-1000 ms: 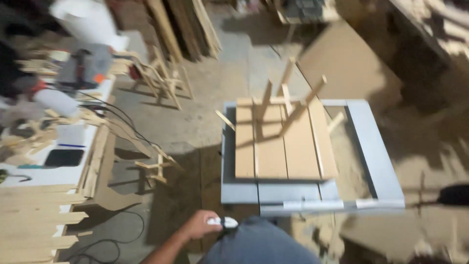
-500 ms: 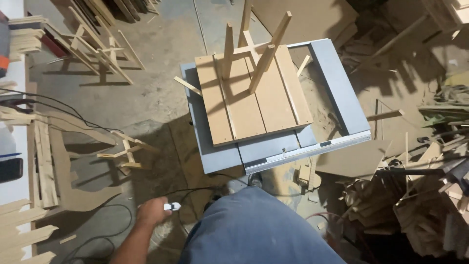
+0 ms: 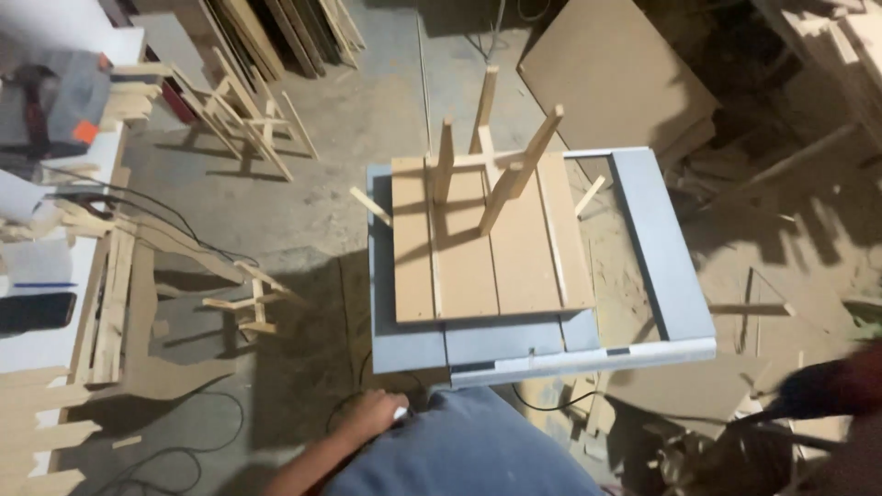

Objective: The person uses an angle grinder with a sanding attachment to smooth the edges of several wooden slats laid out on a table saw surface.

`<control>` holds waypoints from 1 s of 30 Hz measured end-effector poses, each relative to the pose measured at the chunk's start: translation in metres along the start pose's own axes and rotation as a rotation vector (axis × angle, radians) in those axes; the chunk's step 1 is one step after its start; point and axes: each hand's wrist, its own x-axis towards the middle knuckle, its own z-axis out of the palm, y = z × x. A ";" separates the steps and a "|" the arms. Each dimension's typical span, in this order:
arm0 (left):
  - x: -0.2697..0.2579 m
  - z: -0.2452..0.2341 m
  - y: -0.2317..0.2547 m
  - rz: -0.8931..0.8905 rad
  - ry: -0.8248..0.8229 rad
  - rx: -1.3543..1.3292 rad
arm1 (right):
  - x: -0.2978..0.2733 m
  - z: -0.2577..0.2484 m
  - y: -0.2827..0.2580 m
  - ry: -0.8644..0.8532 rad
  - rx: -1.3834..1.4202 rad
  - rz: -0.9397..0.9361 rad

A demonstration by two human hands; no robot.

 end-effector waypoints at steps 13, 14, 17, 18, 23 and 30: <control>0.046 -0.097 0.088 -0.521 -0.385 -0.092 | 0.067 0.104 0.179 -0.385 0.231 0.317; 0.047 -0.115 0.092 -0.523 -0.375 -0.079 | 0.063 0.105 0.169 -0.383 0.247 0.314; 0.050 -0.190 0.120 -0.150 -0.085 -0.089 | 0.051 0.110 0.154 -0.450 0.342 0.454; 0.054 -0.226 0.140 -0.278 0.001 -0.225 | 0.050 0.111 0.159 -0.445 0.325 0.447; 0.101 -0.344 0.179 -0.445 0.408 -0.321 | 0.042 0.115 0.167 -0.444 0.320 0.425; 0.194 -0.379 0.145 -0.327 0.682 -0.692 | 0.045 0.114 0.191 -0.477 0.374 0.425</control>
